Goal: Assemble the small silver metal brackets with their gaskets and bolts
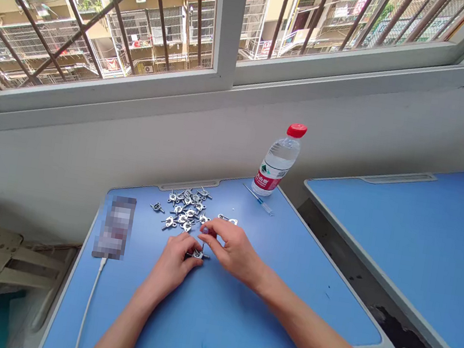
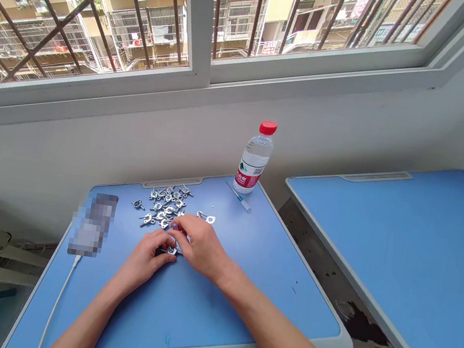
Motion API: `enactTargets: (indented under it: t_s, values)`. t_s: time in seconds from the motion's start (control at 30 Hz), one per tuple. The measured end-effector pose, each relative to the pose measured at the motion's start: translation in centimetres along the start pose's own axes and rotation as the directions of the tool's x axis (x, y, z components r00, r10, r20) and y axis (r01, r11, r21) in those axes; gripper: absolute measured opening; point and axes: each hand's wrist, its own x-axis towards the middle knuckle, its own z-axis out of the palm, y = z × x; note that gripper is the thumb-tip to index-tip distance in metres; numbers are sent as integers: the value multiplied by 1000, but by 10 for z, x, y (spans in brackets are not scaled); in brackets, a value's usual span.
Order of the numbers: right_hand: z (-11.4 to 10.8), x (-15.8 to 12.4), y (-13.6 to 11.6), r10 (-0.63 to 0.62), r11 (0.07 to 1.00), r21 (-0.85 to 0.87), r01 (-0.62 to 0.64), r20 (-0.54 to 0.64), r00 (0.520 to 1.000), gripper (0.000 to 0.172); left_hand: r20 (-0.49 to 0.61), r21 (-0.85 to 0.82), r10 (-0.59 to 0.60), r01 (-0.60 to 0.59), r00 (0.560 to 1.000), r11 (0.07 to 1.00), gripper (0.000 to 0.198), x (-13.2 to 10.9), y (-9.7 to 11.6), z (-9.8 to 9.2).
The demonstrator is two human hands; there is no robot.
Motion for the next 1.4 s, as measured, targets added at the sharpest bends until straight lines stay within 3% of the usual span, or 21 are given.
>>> enactTargets:
  t_s: [0.23,0.5,0.73,0.93,1.1,1.4]
  values:
    - [-8,0,7,-158,985,-47,166,132,978,31,22,-28,-20,21,1000,999,10,1,2,-2]
    - [-12,3,3,-130,988,106,116,136,982,25,18,-22,-13,13,1000,1000,10,1,0,0]
    - [-8,3,-1,-38,998,-45,40,47,998,21,7,-12,-23,23,1000,1000,8,0,1,0]
    - [-1,2,-2,-85,995,-41,86,27,996,20,-15,22,5,-4,1000,1000,10,1,-1,3]
    - [-2,1,2,-121,992,43,117,90,989,21,-6,21,18,-18,1000,1000,10,1,1,3]
    - [-10,0,7,-24,993,116,3,175,984,27,14,-1,-7,7,1000,1000,15,-2,6,-1]
